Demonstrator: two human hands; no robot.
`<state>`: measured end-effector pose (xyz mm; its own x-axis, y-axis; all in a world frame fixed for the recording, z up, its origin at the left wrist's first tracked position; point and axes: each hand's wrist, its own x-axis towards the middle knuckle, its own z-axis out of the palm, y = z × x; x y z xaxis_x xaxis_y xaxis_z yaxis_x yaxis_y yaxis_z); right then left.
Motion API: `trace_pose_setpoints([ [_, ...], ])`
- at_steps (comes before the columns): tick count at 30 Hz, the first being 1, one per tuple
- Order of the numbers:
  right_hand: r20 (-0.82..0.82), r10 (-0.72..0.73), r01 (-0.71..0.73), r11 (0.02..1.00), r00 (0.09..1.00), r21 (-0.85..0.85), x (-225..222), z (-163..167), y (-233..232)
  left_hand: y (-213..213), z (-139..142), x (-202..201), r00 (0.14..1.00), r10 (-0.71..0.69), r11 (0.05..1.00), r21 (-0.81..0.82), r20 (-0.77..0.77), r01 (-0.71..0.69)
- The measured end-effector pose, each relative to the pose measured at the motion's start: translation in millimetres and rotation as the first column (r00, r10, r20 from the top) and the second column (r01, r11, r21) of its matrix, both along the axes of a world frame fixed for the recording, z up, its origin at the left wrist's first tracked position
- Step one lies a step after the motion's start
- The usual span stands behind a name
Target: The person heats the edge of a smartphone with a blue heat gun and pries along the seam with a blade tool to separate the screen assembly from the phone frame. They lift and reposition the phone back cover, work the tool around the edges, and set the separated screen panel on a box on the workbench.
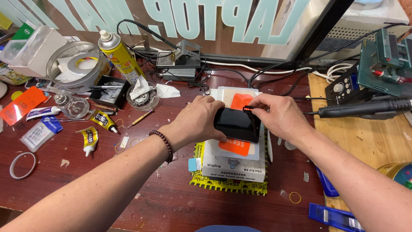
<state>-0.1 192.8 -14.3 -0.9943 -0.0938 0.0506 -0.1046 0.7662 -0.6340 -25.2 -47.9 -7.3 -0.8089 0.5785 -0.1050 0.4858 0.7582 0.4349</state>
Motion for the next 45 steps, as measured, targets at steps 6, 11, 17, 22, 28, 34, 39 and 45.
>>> trace_pose_setpoints([
  [6, -0.007, -0.008, 0.008, 1.000, 1.000, -0.013, -3.1, -3.8, 1.3, 1.1, -0.3, -0.5, 1.000, 0.001, 1.000, -0.021, -0.005, -0.001],
  [11, -0.046, 0.022, -0.023, 0.999, 0.999, -0.028, -1.6, -5.2, 3.5, 1.6, -0.9, -1.6, 1.000, -0.004, 0.999, -0.040, -0.013, 0.004],
  [17, -0.117, 0.062, -0.059, 0.998, 0.991, 0.028, -1.2, -5.9, 2.8, 1.6, -1.7, -1.7, 1.000, -0.009, 1.000, -0.027, -0.019, 0.008],
  [22, -0.086, 0.042, -0.043, 0.999, 0.995, -0.006, -1.9, -6.1, 1.8, -1.7, -7.0, -2.3, 1.000, -0.001, 1.000, 0.014, -0.009, 0.001],
  [28, -0.091, 0.041, -0.041, 0.999, 0.995, 0.002, -0.5, -6.8, 3.2, -23.7, -15.8, -9.5, 0.999, 0.008, 0.963, 0.267, 0.043, -0.019],
  [34, -0.266, 0.154, -0.141, 0.988, 0.952, 0.066, 5.4, -12.7, 3.2, -45.9, -26.8, -4.8, 0.981, 0.049, 0.929, 0.353, 0.188, -0.114],
  [39, -0.370, 0.227, -0.143, 0.960, 0.901, 0.239, 10.7, -18.6, 2.9, -48.7, -35.3, -7.8, 0.985, 0.089, 0.938, 0.320, 0.145, -0.132],
  [45, -0.214, 0.163, -0.146, 0.985, 0.963, 0.094, 2.2, -20.4, 5.0, -49.9, -41.6, -18.4, 0.998, 0.006, 0.940, 0.340, 0.069, -0.029],
])
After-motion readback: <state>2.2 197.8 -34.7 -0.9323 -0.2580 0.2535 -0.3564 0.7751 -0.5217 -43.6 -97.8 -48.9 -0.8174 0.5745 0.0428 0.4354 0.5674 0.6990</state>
